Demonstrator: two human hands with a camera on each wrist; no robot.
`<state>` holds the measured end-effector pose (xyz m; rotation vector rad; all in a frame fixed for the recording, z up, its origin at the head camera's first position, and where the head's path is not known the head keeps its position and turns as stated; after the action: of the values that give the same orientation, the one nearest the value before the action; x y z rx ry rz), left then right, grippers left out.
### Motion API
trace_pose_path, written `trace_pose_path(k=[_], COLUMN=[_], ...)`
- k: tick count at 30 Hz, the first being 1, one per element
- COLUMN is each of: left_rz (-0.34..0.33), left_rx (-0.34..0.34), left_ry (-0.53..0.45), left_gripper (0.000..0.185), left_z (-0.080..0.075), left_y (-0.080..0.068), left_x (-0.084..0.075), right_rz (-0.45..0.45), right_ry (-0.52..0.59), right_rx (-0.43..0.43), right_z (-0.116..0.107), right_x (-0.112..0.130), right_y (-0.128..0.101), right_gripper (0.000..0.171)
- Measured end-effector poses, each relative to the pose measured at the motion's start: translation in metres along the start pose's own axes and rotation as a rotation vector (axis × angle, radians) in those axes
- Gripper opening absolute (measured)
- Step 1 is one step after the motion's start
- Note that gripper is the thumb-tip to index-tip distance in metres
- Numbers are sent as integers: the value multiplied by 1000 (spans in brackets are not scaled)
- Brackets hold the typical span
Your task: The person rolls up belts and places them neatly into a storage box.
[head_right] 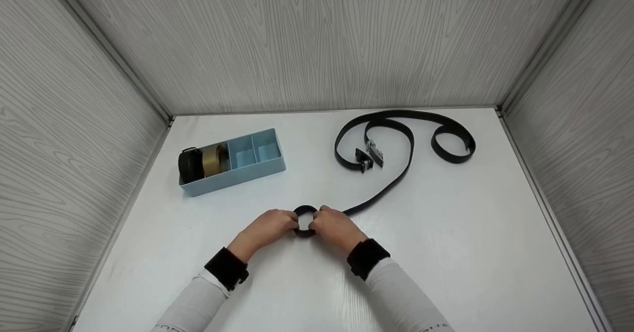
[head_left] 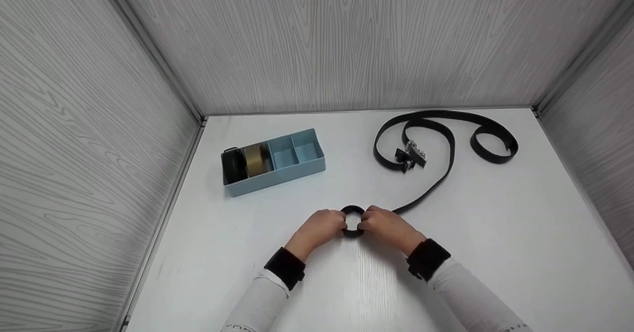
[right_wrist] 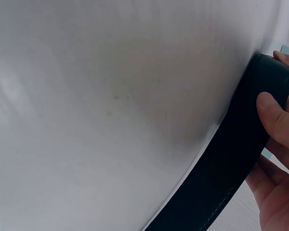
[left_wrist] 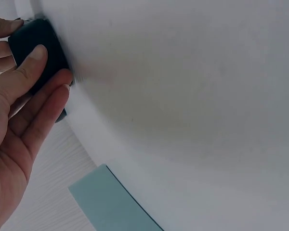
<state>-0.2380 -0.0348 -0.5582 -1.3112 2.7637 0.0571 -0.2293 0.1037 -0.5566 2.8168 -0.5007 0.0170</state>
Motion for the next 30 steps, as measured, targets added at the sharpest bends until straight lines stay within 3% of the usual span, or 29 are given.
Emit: trace_pose_path(k=[8,13,22,30], left_rz=[24,46,49,21], left_rx=[-95,-166,-105,-82], left_ry=[134,154,81,66], left_gripper=[12,14,3,10], left_z=[-3,-3,3,1], left_y=[-6,-8,-1,0], left_x=[-7,-11,-7,-2], right_rz=[0,18,55,100], right_ry=[-1,-23,49,29], right_rx=[8,-12,0,-16], right_z=[-1,0,1,3], right_x=[-2,-3,-7,-4], right_y=[2,2,-6,-3], right_gripper=[15,14,15,7])
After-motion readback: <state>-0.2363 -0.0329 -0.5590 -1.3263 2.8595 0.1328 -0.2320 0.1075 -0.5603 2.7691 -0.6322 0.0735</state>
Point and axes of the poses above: each hand's wrist, its own y-axis towards the middle knuckle, its own z-axis out of the palm, x = y × z, the point moved 5 cm from there along y, towards the middle knuckle, and after that the axes turned 10 degrees about -z, right-handed, at the moved point
